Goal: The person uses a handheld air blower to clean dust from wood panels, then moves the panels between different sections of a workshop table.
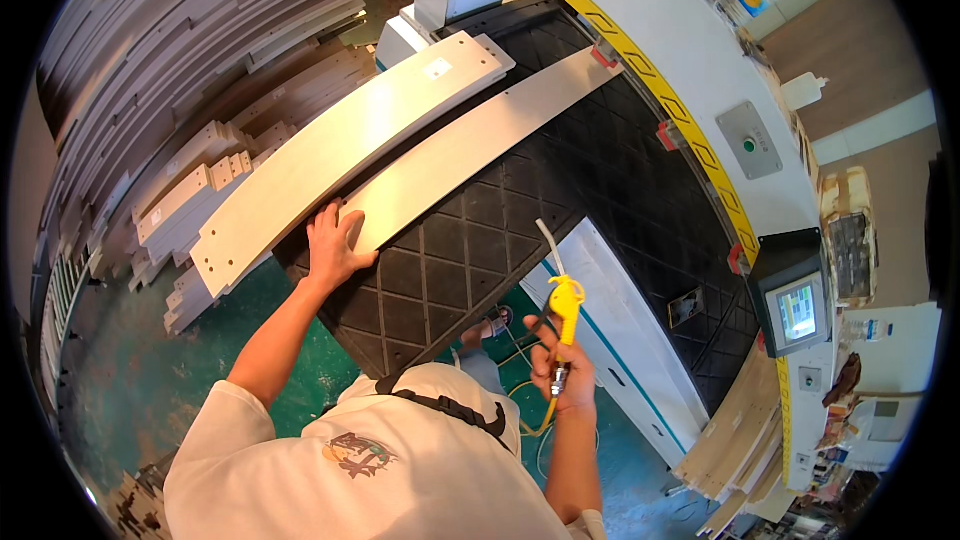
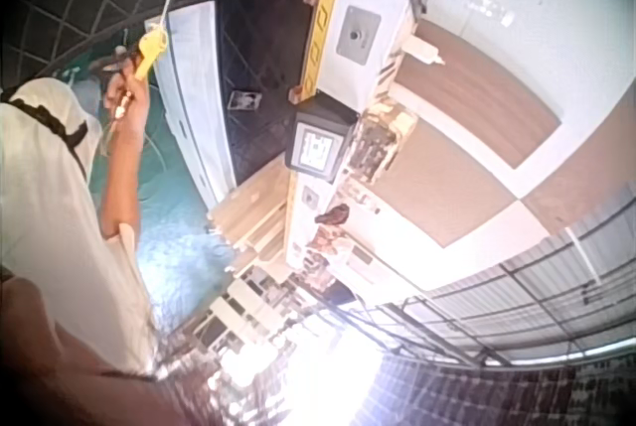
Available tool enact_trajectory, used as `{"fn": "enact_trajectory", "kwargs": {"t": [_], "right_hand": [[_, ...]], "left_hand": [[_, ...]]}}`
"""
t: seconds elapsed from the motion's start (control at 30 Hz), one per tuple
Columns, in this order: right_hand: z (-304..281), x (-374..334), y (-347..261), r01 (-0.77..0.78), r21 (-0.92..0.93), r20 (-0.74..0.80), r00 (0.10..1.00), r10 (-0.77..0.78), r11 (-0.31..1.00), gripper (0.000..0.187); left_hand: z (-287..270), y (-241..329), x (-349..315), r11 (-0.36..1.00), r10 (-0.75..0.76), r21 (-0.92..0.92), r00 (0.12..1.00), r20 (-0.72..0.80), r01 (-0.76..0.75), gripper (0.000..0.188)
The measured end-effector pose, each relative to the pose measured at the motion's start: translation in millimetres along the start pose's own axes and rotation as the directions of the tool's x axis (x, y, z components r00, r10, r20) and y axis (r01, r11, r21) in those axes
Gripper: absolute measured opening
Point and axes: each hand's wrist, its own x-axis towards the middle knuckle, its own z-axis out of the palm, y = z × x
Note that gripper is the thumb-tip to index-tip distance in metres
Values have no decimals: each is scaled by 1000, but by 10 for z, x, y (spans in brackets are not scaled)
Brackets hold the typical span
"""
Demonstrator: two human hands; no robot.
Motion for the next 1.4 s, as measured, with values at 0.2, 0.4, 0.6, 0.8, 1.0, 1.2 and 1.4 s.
{"fn": "enact_trajectory", "kwargs": {"t": [0.2, 0.4, 0.6, 0.8, 1.0, 1.2, 1.4], "right_hand": [[329, 26, -636, 352, -68, -145, 922, -359, 933, 82], [462, 229, -1464, 564, -137, -159, 799, -580, 814, 45], [415, 438, -2140, 627, -207, -166, 734, -659, 751, 48], [486, 689, -2501, 641, -284, -145, 706, -693, 713, 48], [425, 934, -2730, 610, -338, -128, 724, -678, 716, 49], [403, 1023, -2722, 611, -399, -151, 692, -706, 684, 44], [743, 950, -1870, 496, -488, -166, 755, -635, 718, 34]], "left_hand": [[5, -2, 0, 1000, -8, -15, 1000, 9, 8, 79], [64, -46, -8, 1000, 24, 10, 999, -25, -23, 80], [68, -35, 4, 1000, 19, -1, 999, -28, -19, 81], [39, -15, -2, 1000, 8, 4, 1000, -10, -8, 80], [31, -23, 17, 1000, -10, 9, 1000, 13, 10, 79], [56, -18, 8, 1000, 4, 4, 1000, -4, -4, 79], [57, -83, -48, 1000, -17, 20, 1000, 0, 17, 79]]}}
